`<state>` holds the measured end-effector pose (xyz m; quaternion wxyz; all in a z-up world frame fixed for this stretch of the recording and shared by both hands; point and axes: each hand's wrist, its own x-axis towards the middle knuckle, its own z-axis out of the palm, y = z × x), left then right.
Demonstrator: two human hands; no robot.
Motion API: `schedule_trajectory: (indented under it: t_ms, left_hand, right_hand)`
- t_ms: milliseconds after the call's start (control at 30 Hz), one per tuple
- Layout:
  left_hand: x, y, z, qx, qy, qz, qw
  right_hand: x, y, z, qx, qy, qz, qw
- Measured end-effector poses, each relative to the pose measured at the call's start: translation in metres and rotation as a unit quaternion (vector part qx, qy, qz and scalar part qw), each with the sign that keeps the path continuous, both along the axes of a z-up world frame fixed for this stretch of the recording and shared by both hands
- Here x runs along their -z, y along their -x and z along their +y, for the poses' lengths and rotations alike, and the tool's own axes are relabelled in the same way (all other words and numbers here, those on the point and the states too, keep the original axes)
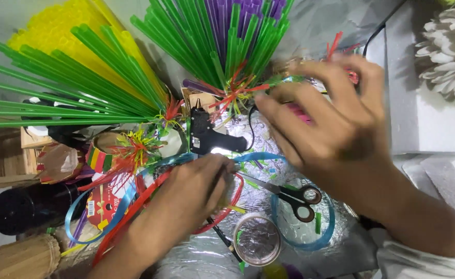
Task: Assembling a decorative item by gluing colorful plastic straw pieces onto a central frame using a hot glue gun and scissors.
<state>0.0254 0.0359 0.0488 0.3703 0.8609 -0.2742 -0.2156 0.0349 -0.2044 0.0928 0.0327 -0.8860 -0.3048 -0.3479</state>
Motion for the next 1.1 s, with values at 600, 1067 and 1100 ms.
schedule_trajectory:
  t_ms: [600, 1067, 1100]
  left_hand:
    - [0.061, 0.005, 0.001, 0.077, -0.382, -0.017, 0.921]
    - [0.036, 0.002, -0.014, 0.069, -0.271, -0.176, 0.944]
    - [0.038, 0.002, -0.013, 0.069, -0.271, -0.175, 0.944]
  right_hand:
    - [0.021, 0.077, -0.040, -0.106, -0.091, 0.273, 0.952]
    - [0.048, 0.061, -0.040, -0.311, -0.081, 0.501, 0.804]
    - [0.050, 0.060, -0.036, -0.311, -0.081, 0.502, 0.803]
